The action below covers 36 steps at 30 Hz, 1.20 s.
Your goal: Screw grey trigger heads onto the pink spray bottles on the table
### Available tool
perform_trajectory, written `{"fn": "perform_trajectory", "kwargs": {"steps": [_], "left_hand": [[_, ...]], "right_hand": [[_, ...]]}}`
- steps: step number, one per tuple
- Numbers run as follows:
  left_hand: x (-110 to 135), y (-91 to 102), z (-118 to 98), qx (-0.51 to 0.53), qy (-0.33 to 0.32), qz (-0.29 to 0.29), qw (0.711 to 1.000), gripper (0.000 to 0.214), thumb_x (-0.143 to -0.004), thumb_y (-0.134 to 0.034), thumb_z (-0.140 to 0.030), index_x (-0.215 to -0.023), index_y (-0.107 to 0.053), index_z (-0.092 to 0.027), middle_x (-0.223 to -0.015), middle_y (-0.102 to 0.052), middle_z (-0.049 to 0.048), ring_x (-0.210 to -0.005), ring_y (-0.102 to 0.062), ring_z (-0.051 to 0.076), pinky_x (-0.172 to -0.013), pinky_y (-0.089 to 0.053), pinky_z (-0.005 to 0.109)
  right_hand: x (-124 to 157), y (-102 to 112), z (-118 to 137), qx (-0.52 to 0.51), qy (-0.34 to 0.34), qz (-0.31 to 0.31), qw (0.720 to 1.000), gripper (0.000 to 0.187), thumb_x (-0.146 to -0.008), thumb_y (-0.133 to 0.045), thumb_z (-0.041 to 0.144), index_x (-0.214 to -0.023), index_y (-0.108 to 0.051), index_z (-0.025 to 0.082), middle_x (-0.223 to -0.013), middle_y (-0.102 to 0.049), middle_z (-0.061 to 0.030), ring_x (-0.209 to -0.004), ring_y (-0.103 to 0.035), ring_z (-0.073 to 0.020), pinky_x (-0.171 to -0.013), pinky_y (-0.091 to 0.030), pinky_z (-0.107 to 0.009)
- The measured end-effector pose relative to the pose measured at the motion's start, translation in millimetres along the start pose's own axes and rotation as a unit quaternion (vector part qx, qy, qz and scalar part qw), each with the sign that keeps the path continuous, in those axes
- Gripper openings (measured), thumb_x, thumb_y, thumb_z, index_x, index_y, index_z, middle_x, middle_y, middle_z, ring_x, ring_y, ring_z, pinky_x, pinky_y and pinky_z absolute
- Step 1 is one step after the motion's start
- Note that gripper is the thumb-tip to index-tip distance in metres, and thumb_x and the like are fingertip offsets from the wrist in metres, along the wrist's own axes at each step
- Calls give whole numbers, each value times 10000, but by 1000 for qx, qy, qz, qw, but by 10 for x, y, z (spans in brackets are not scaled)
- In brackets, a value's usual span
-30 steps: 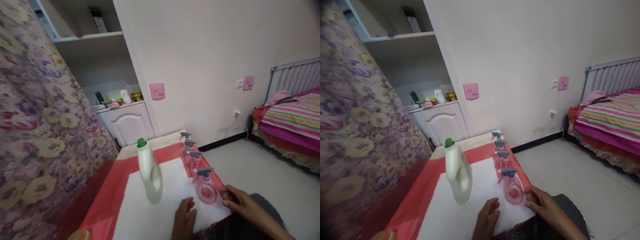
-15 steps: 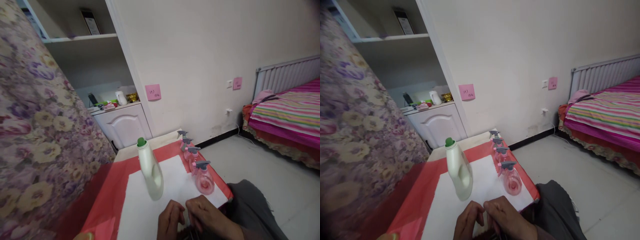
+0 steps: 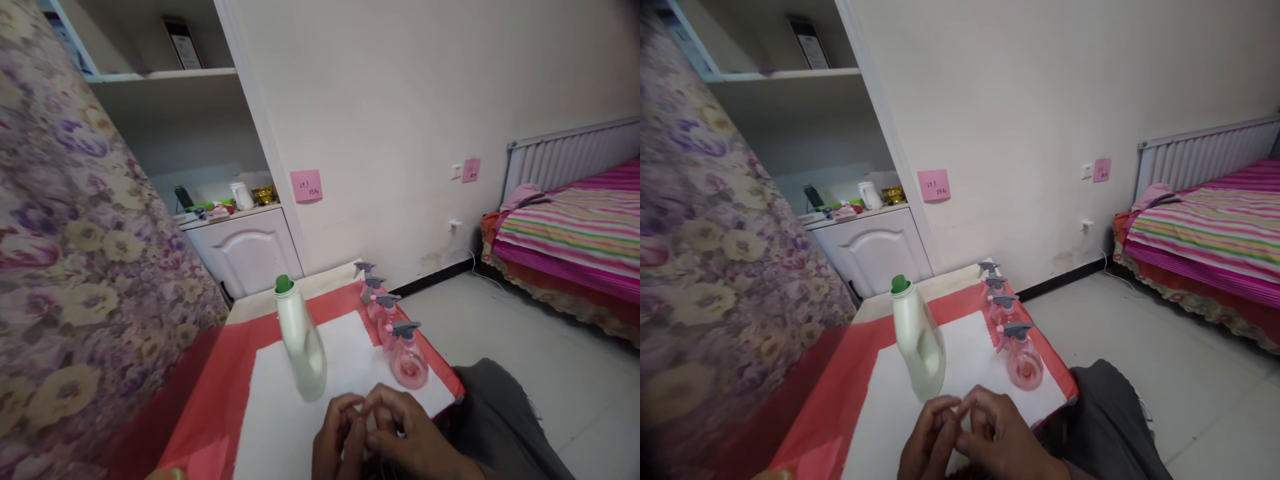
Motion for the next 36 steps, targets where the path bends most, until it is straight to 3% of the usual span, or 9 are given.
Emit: {"fn": "perform_trajectory", "kwargs": {"steps": [2, 4, 8, 13, 19, 23, 33, 36], "left_hand": [[-1, 28, -99, -14, -45, -32, 998, 562, -829, -606, -565, -1253, -559, -199, -664, -571, -27, -601, -545, 148, -616, -465, 256], [8, 46, -222, -47, -93, -66, 992, 723, -842, -611, -507, -1447, -365, -199, -668, -573, -37, -601, -552, 156, -657, -486, 276], [14, 79, -438, -148, -137, -129, 971, 886, -841, -622, -420, -1540, -129, -189, -649, -564, -58, -594, -546, 169, -685, -495, 288], [-57, 91, -489, -245, -121, -128, 953, 761, -869, -554, -380, -1518, -223, -160, -672, -566, -43, -598, -560, 173, -652, -491, 282], [-121, 66, -396, -307, -134, -117, 935, 799, -900, -466, -335, -1550, -44, -145, -672, -557, -55, -568, -555, 162, -608, -488, 275], [-144, 63, -370, -322, -135, -112, 930, 817, -903, -467, -330, -1552, -7, -146, -665, -541, -58, -564, -556, 160, -604, -494, 272], [-169, 93, -328, -309, -125, -117, 935, 870, -881, -507, -367, -1554, 2, -155, -650, -542, -66, -551, -563, 164, -590, -510, 270], [-184, 86, -167, -302, -123, -81, 942, 791, -877, -532, -381, -1545, -155, -187, -656, -564, -57, -559, -567, 158, -601, -508, 263]], "right_hand": [[40, 61, 99, 59, 38, -29, 997, 502, -808, -690, 313, -1276, -558, 189, -542, -420, 109, -485, -387, -82, -527, -359, -216], [82, 120, 186, 126, 75, -70, 987, 666, -838, -623, 218, -1459, -383, 228, -551, -422, 109, -477, -408, -90, -547, -398, -233], [123, 236, 354, 215, 149, -168, 951, 766, -852, -562, 171, -1534, -223, 254, -548, -397, 109, -447, -410, -97, -530, -422, -239], [49, 320, 434, 275, 175, -194, 925, 796, -887, -519, 180, -1558, -92, 221, -555, -382, 105, -444, -413, -110, -484, -392, -229], [-38, 349, 353, 322, 143, -184, 918, 811, -862, -473, 103, -1555, -69, 222, -569, -408, 104, -458, -432, -110, -510, -392, -228], [-62, 363, 325, 326, 119, -176, 921, 832, -853, -476, 99, -1555, -46, 219, -569, -405, 108, -462, -443, -114, -524, -406, -231], [-66, 361, 277, 317, 138, -181, 921, 773, -864, -491, 111, -1544, -141, 220, -578, -443, 102, -468, -474, -109, -519, -435, -216], [8, 456, 347, 293, 188, -184, 919, 646, -902, -514, 163, -1499, -277, 232, -605, -509, 84, -502, -521, -109, -547, -467, -216]]}}
Point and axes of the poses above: each hand's wrist, its own x-axis away from the middle knuckle, its own y-axis out of the back of the hand, z = x × y, the point moved 5 cm from there along -x, towards the middle knuckle
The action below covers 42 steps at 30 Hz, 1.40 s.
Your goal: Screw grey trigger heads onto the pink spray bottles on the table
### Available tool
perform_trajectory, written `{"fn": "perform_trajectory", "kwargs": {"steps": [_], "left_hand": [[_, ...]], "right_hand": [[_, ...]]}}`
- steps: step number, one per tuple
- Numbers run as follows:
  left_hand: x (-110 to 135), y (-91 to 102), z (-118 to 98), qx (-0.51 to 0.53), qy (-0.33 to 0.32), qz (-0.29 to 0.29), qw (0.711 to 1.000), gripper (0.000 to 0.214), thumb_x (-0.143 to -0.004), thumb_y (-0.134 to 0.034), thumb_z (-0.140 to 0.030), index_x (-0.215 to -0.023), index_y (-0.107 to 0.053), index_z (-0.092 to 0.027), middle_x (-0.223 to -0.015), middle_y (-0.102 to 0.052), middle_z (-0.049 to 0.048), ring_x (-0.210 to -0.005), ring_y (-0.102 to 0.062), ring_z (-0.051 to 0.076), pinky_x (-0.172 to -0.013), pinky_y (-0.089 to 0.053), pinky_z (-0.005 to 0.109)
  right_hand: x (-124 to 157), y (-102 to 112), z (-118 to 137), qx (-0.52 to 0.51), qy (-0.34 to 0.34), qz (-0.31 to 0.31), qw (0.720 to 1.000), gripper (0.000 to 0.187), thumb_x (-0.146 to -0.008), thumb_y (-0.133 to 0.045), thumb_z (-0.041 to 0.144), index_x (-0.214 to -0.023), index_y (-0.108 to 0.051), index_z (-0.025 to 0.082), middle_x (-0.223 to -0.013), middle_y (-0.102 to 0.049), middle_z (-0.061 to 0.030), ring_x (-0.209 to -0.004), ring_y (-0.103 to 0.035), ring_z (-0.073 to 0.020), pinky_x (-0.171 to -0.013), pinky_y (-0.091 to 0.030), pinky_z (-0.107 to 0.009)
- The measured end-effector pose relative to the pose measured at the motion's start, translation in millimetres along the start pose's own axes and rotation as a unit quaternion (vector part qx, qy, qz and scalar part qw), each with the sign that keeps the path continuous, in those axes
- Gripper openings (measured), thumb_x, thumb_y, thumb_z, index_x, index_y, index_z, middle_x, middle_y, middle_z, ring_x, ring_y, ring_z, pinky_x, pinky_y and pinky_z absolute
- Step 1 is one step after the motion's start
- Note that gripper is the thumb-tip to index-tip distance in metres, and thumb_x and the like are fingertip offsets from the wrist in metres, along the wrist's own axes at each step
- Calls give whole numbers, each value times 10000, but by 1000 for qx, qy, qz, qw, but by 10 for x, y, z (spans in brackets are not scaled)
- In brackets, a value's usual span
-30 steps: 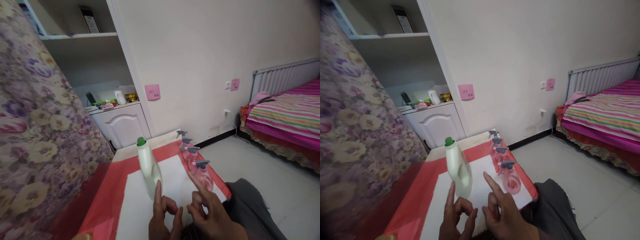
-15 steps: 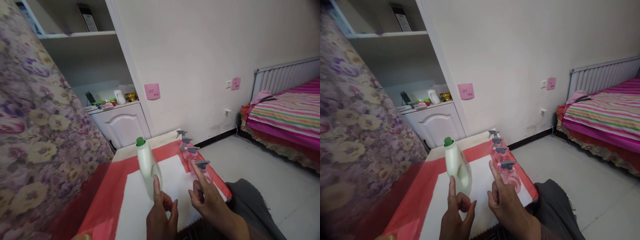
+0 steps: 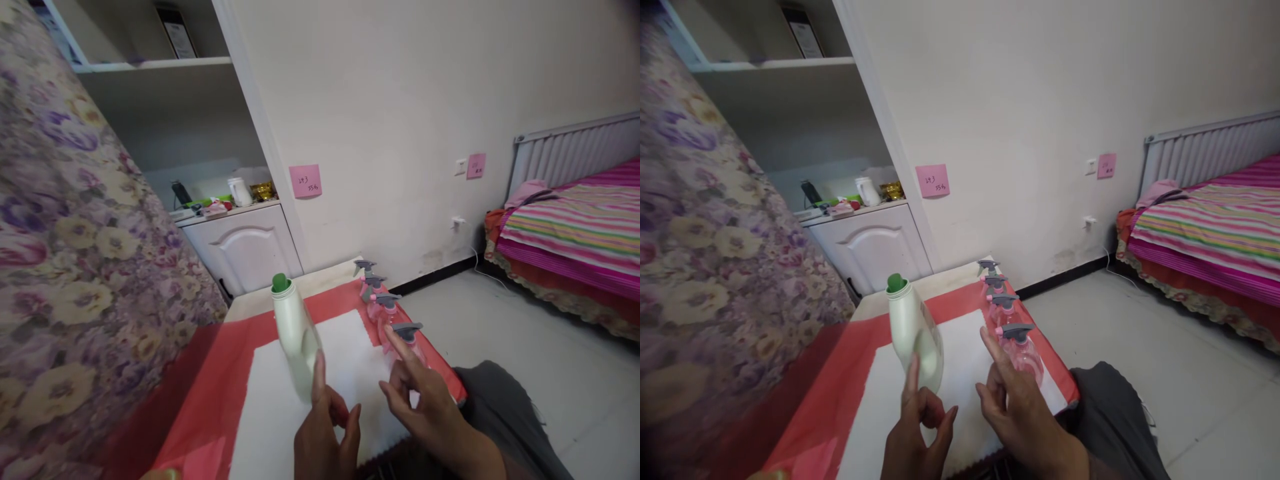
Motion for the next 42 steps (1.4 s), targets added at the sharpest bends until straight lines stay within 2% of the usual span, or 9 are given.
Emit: {"fn": "perform_trajectory", "kwargs": {"steps": [3, 7, 12, 17, 21, 27, 34, 38, 42], "left_hand": [[84, -231, 173, 28, -26, 80, 996, 508, -873, -539, -348, -1366, -511, -234, -677, -607, -31, -574, -572, 142, -640, -501, 257], [184, -597, 357, 80, -14, 173, 982, 352, -853, -539, -258, -1190, -628, -213, -734, -657, 7, -619, -592, 139, -650, -496, 245], [163, -948, 382, 104, 32, 250, 962, 364, -758, -573, -148, -1115, -639, -186, -951, -709, 75, -842, -655, 194, -763, -524, 294], [85, -1305, 520, 130, 98, 254, 953, 592, -727, -586, -133, -1316, -546, -180, -1341, -593, 133, -1205, -566, 274, -985, -479, 402], [54, -1609, 593, 164, 91, 259, 947, 710, -760, -618, -185, -1441, -420, -199, -1492, -461, 130, -1326, -467, 299, -1084, -407, 460], [98, -1735, 503, 211, 81, 225, 948, 756, -769, -628, -223, -1478, -367, -191, -1532, -407, 133, -1348, -445, 310, -1129, -363, 467], [119, -1390, 421, 196, 93, 98, 971, 742, -726, -646, -302, -1420, -428, -157, -1466, -471, 163, -1344, -443, 340, -1138, -347, 474], [174, -1097, 582, 158, 132, 21, 978, 751, -753, -620, -359, -1420, -389, -101, -1485, -432, 198, -1382, -406, 331, -1150, -332, 441], [253, -898, 817, 137, 169, -7, 976, 743, -791, -591, -422, -1412, -382, -74, -1507, -402, 219, -1393, -393, 339, -1158, -316, 451]], "right_hand": [[37, 312, -207, 2, 5, -102, 995, 432, -907, -574, 226, -1330, -491, 245, -647, -593, 57, -562, -588, -117, -612, -505, -229], [157, 615, -931, -22, -119, -237, 964, 272, -848, -654, 374, -1062, -606, 214, -732, -654, 5, -695, -649, -163, -732, -553, -284], [325, 259, -1829, -129, -242, -113, 955, 508, -716, -750, 454, -1129, -626, 185, -1092, -710, -113, -1001, -688, -268, -883, -567, -383], [453, -43, -2178, -102, -242, -26, 965, 772, -618, -798, 368, -1326, -526, 221, -1377, -570, -123, -1269, -551, -309, -1077, -445, -457], [478, -100, -2196, -61, -237, 26, 969, 919, -556, -808, 315, -1392, -447, 187, -1417, -527, -163, -1317, -501, -341, -1110, -403, -488], [505, -83, -2007, -29, -202, -21, 979, 736, -658, -721, 321, -1344, -484, 200, -1356, -569, -136, -1304, -512, -342, -1092, -430, -488], [389, -382, -1618, -64, -207, -14, 976, 740, -659, -729, 288, -1335, -437, 217, -1345, -555, -120, -1274, -528, -318, -1088, -430, -477], [320, -706, -1264, -58, -220, -7, 974, 748, -647, -765, 308, -1321, -458, 200, -1311, -573, -132, -1233, -548, -327, -1055, -457, -456], [396, -987, -1060, -80, -241, 10, 967, 560, -794, -666, 369, -1310, -490, 242, -1274, -600, -109, -1174, -586, -292, -967, -524, -407]]}}
Point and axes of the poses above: each hand's wrist, its own x-axis away from the middle knuckle, its own y-axis out of the back of the hand, z = x × y, the point moved 5 cm from there along -x, towards the middle knuckle
